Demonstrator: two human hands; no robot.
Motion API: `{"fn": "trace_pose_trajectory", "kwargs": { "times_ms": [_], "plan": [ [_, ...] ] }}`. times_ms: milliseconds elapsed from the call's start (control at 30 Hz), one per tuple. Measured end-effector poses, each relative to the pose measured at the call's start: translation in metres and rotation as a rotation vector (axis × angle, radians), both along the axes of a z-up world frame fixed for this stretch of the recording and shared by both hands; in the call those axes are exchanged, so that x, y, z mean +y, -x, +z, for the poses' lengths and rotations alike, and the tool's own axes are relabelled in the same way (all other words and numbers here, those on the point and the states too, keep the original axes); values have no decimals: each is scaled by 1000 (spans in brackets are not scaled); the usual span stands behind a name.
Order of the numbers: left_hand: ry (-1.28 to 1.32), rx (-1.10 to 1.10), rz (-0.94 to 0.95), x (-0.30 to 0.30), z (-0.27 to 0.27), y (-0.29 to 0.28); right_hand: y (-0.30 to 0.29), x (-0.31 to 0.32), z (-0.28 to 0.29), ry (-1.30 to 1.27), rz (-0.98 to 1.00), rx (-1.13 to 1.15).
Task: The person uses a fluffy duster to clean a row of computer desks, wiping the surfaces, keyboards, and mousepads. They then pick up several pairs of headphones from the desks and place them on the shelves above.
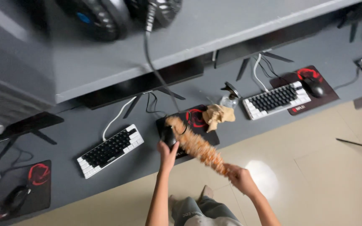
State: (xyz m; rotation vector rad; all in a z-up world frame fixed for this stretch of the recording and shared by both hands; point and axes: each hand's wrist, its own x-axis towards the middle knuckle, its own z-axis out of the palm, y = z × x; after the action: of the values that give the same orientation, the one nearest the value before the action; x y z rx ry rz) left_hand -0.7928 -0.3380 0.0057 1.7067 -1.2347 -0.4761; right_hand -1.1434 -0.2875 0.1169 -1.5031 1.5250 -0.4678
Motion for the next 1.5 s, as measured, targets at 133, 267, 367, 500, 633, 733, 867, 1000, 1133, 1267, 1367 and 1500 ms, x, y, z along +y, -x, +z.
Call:
{"fn": "trace_pose_trajectory", "kwargs": {
  "times_ms": [133, 267, 367, 500, 633, 733, 867, 1000, 1133, 1267, 1367, 1500],
  "plan": [
    [-32, 231, 155, 40, 31, -46, -26, -17, -41, 322, 371, -141],
    [-98, 523, 182, 49, 12, -45, -50, -32, -48, 536, 21, -31],
    [-134, 424, 142, 21, -32, -41, -62, -25, -37, 268, -117, -30],
    [-443, 100, 94, 4, -10, -19, -50, -3, -68, 382, 50, -147],
    [-592, 165, 56, -11, 34, -13, -48, 5, -76, 263, -271, -43],
    [-398, 201, 76, -27, 11, -17, -54, 1, -64, 196, -248, 8],
    [-342, 475, -34, -34, 31, -22, -50, 4, -69, 362, -176, 45],
    [-198, 1094, -166, -37, 91, -38, -65, 5, -56, 499, -288, 136],
    [-39, 1357, -233, -17, 202, -50, -83, 9, -33, 128, -254, -1],
    [67, 1395, -331, -1, 228, -67, -95, -7, -61, 249, 237, -129],
    [142, 1349, -342, 7, 233, -82, -117, -27, -68, 431, 102, 15],
    [179, 1309, -287, 22, 226, -101, -164, -46, -47, 598, 5, -66]
  ]
}}
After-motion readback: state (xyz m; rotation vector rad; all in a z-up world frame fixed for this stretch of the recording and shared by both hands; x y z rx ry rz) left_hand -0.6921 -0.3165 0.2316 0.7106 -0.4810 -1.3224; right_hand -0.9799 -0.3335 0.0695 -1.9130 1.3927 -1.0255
